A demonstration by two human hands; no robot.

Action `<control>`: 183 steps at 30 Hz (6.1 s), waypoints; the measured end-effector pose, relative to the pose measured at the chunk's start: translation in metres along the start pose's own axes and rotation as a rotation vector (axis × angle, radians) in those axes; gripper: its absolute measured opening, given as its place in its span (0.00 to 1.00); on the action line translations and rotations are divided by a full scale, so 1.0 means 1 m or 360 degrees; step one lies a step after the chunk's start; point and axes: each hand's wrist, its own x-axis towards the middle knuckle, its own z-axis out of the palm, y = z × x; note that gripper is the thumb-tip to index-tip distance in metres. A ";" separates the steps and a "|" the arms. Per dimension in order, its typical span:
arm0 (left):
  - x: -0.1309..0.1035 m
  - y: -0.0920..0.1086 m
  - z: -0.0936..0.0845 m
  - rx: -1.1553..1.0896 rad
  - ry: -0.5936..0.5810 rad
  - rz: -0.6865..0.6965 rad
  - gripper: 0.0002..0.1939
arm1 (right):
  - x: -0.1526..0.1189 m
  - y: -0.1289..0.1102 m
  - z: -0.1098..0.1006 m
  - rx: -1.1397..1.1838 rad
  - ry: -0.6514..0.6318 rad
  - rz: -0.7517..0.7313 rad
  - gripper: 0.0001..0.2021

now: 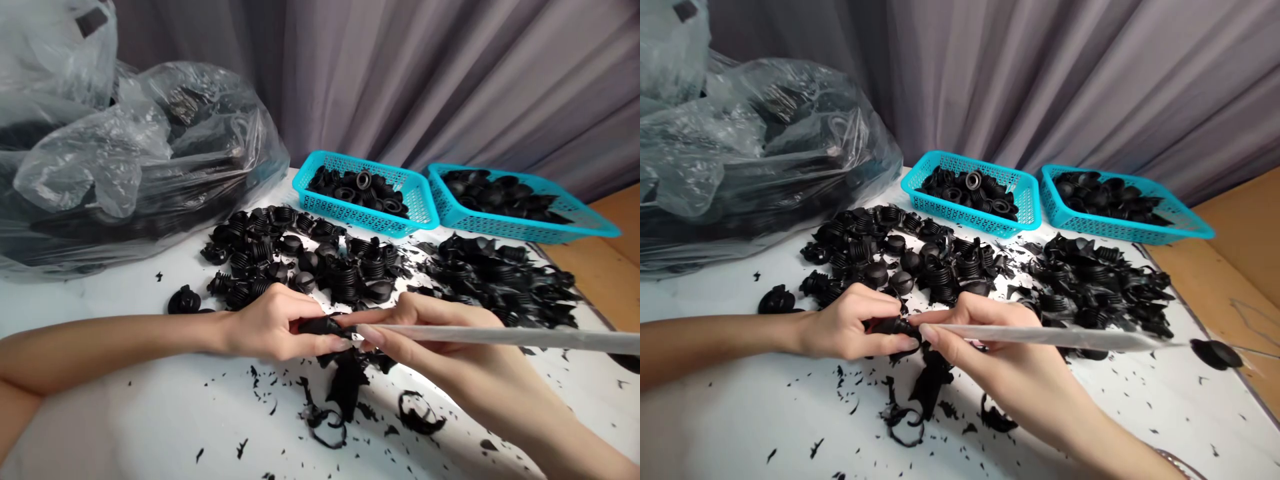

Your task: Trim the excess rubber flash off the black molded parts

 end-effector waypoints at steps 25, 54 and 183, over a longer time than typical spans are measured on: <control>0.000 -0.002 0.001 -0.0049 -0.0124 -0.0205 0.17 | 0.007 0.000 -0.011 -0.0156 0.0108 -0.0091 0.18; -0.001 -0.005 0.004 -0.0043 -0.0082 -0.0270 0.19 | 0.008 0.010 0.001 -0.0265 -0.0023 -0.0125 0.19; -0.001 0.004 -0.008 -0.1011 -0.0192 -0.0823 0.22 | -0.001 0.000 -0.002 -0.0464 0.0313 -0.0740 0.14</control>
